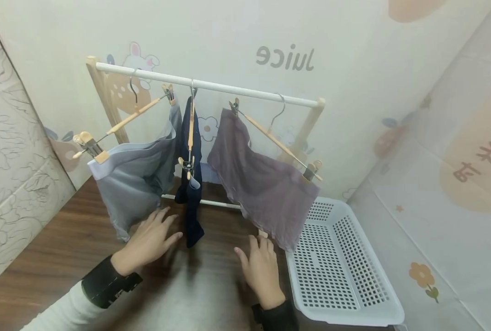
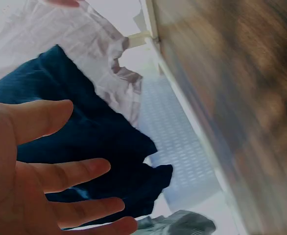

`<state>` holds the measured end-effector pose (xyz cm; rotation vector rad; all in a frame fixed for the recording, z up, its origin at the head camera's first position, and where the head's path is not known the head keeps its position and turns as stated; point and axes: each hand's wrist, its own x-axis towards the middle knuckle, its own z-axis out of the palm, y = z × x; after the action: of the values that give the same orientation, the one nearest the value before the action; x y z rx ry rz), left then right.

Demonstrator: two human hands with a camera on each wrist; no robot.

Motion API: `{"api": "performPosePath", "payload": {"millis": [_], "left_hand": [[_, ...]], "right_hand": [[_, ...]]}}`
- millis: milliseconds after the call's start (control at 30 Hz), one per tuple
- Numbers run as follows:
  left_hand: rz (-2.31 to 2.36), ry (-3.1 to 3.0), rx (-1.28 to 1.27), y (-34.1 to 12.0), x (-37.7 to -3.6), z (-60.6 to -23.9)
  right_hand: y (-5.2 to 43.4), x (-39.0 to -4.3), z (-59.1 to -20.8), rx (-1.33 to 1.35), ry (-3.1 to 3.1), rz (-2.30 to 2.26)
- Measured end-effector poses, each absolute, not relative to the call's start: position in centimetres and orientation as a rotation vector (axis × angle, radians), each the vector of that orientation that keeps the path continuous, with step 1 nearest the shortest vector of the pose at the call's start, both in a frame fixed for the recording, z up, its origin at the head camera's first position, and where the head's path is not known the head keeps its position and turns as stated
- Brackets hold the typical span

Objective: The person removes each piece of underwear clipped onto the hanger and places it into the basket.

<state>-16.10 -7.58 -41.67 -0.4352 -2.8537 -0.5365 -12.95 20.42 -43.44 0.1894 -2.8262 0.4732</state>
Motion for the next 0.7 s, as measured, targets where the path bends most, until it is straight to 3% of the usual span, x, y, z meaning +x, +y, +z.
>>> {"api": "performPosePath", "payload": {"millis": [200,700], "left_hand": [[-0.493,-2.719,-0.528,-8.2,-15.1,-38.4],[-0.434,-2.293,-0.619,-9.6,-14.3,-25.4]], "right_hand": [[20.4,-13.2,-43.2,0.233,-2.814,0.463],[19.5,-14.6,-42.5,0.345,-2.807,0.420]]}}
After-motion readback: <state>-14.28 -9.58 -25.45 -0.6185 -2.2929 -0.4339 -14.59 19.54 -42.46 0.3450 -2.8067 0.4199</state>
